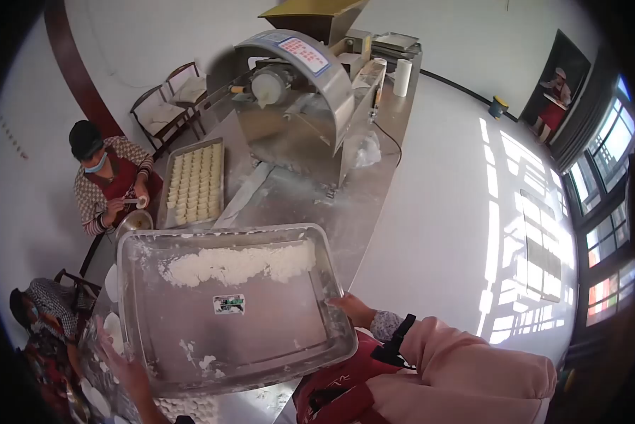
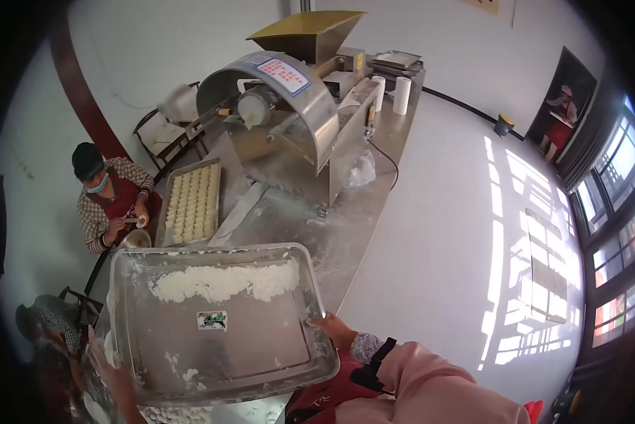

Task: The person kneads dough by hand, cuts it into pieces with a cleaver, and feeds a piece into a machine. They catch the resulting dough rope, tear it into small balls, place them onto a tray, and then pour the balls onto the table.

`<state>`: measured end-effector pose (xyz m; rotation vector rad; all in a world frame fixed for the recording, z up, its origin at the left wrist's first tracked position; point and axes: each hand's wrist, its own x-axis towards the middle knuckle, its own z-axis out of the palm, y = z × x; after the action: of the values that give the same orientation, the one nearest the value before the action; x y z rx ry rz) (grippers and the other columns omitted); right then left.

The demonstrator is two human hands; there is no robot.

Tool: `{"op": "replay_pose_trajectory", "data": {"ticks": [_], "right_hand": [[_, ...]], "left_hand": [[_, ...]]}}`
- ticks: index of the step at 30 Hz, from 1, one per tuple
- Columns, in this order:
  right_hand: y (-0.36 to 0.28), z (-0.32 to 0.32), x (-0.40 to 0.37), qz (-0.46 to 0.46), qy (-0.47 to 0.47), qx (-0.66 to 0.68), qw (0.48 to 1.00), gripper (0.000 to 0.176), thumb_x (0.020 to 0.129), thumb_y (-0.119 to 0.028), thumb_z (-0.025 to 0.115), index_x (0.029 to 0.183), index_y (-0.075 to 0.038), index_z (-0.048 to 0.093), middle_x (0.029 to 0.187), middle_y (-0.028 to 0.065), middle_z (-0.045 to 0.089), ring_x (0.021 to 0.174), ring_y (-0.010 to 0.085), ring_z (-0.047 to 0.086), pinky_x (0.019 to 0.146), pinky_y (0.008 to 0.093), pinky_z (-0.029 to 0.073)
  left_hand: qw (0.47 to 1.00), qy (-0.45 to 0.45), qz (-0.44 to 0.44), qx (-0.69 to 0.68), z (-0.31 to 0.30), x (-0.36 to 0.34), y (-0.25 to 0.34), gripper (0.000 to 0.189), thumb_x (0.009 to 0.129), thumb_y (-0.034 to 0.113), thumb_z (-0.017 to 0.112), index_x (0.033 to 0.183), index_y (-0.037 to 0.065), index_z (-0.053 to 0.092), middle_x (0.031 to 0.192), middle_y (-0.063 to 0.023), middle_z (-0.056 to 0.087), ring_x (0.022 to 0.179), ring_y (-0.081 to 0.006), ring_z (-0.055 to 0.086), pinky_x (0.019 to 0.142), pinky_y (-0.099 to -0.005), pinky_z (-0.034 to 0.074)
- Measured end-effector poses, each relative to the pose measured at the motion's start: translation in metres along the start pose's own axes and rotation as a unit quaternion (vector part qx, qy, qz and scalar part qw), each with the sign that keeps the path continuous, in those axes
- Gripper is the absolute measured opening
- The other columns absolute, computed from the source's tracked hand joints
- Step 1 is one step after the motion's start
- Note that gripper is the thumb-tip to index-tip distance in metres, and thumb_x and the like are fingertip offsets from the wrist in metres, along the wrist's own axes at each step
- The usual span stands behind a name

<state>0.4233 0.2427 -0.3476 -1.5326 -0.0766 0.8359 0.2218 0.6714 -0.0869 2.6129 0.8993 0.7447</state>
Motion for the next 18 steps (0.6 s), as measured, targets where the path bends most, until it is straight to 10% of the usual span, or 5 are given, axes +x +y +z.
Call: {"op": "replay_pose_trajectory", "data": {"ticks": [3, 7, 9, 13, 18], "right_hand": [[0.010, -0.017, 0.004, 0.065, 0.015, 0.142, 0.988, 0.055, 0.071, -0.023, 0.078, 0.116, -0.001, 0.055, 0.090, 0.0116, 0.063, 0.075, 0.0290, 0.060, 0.067, 0.0400, 0.048], [0.044, -0.053, 0.032, -0.369, 0.072, -0.395, 0.838, 0.040, 0.078, -0.021, 0.071, 0.111, -0.002, 0.058, 0.091, 0.0110, 0.063, 0.080, 0.0275, 0.063, 0.072, 0.0427, 0.050], [-0.003, -0.036, 0.054, 0.136, 0.079, 0.353, 0.922, 0.044, 0.072, -0.019, 0.074, 0.111, -0.003, 0.059, 0.092, 0.0169, 0.063, 0.086, 0.0370, 0.061, 0.083, 0.0481, 0.046], [0.039, -0.070, 0.112, -0.402, 0.102, -0.379, 0.827, 0.051, 0.066, -0.011, 0.073, 0.114, -0.003, 0.056, 0.098, 0.0209, 0.062, 0.093, 0.0390, 0.061, 0.084, 0.0456, 0.048], [0.077, -0.118, 0.212, -0.328, 0.019, -0.467, 0.821, 0.064, 0.061, -0.007, 0.070, 0.122, -0.002, 0.050, 0.109, 0.0222, 0.056, 0.101, 0.0400, 0.057, 0.092, 0.0443, 0.045]], "left_hand": [[0.980, 0.118, 0.127, 0.093, 0.017, -0.016, 0.004, 0.055, 0.089, 0.008, 0.054, 0.142, 0.004, 0.039, 0.112, -0.0115, 0.052, 0.095, -0.0237, 0.049, 0.084, -0.0369, 0.041], [0.994, -0.076, -0.047, -0.058, 0.039, -0.077, 0.005, 0.055, 0.087, -0.003, 0.052, 0.140, 0.006, 0.042, 0.110, -0.0095, 0.051, 0.091, -0.0205, 0.049, 0.080, -0.0343, 0.041], [0.982, -0.106, -0.125, -0.088, 0.034, -0.107, 0.022, 0.047, 0.083, -0.008, 0.053, 0.129, -0.001, 0.048, 0.107, -0.0106, 0.051, 0.084, -0.0195, 0.051, 0.070, -0.0330, 0.043], [0.960, -0.106, -0.229, -0.119, 0.020, -0.180, -0.002, 0.056, 0.084, -0.012, 0.049, 0.137, 0.006, 0.045, 0.108, -0.0095, 0.052, 0.086, -0.0176, 0.052, 0.075, -0.0294, 0.046], [0.946, -0.023, -0.317, -0.071, -0.007, -0.279, -0.010, 0.050, 0.080, -0.008, 0.050, 0.128, 0.006, 0.053, 0.102, -0.0125, 0.057, 0.081, -0.0203, 0.059, 0.069, -0.0316, 0.050]]}}
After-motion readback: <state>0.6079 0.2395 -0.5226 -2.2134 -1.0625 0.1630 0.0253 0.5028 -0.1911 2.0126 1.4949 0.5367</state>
